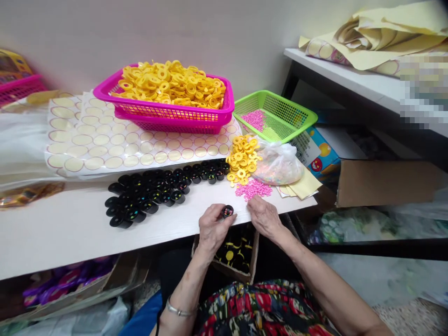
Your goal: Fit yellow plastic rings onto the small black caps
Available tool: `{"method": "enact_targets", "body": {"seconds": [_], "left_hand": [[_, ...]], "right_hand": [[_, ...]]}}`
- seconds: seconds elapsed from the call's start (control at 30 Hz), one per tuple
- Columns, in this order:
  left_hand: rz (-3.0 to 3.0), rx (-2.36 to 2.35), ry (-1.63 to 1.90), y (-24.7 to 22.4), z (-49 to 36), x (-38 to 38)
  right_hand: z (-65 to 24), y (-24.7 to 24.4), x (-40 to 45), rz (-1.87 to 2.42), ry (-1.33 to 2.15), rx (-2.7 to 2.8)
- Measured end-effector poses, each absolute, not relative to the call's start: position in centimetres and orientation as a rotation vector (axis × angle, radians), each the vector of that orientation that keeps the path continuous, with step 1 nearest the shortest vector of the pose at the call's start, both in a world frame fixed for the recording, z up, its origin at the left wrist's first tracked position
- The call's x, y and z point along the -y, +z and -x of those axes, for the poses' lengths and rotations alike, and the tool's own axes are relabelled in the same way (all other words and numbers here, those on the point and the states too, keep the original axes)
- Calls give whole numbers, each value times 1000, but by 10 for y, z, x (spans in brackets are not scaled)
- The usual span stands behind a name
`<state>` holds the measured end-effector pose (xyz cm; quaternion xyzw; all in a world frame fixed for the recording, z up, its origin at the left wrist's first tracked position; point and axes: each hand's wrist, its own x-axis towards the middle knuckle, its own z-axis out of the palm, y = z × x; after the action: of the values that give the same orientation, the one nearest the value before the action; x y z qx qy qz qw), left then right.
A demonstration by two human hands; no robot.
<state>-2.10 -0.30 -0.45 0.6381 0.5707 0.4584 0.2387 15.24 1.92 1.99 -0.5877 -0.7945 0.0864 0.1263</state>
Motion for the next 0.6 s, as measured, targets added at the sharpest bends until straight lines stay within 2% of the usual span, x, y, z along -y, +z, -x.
{"method": "enact_targets", "body": {"seconds": [0.17,0.27,0.6], "left_hand": [[-1703,-1552,1249,-7,20,-1],[-1682,-1545,1249,-7,19,0],[-1639,-1518,1257,-9,19,0]], "right_hand": [[-152,34,-32,1858,670,2257],[-149,38,-40,1981,803,2132],[-144,43,-32,2034,525,2282]]}}
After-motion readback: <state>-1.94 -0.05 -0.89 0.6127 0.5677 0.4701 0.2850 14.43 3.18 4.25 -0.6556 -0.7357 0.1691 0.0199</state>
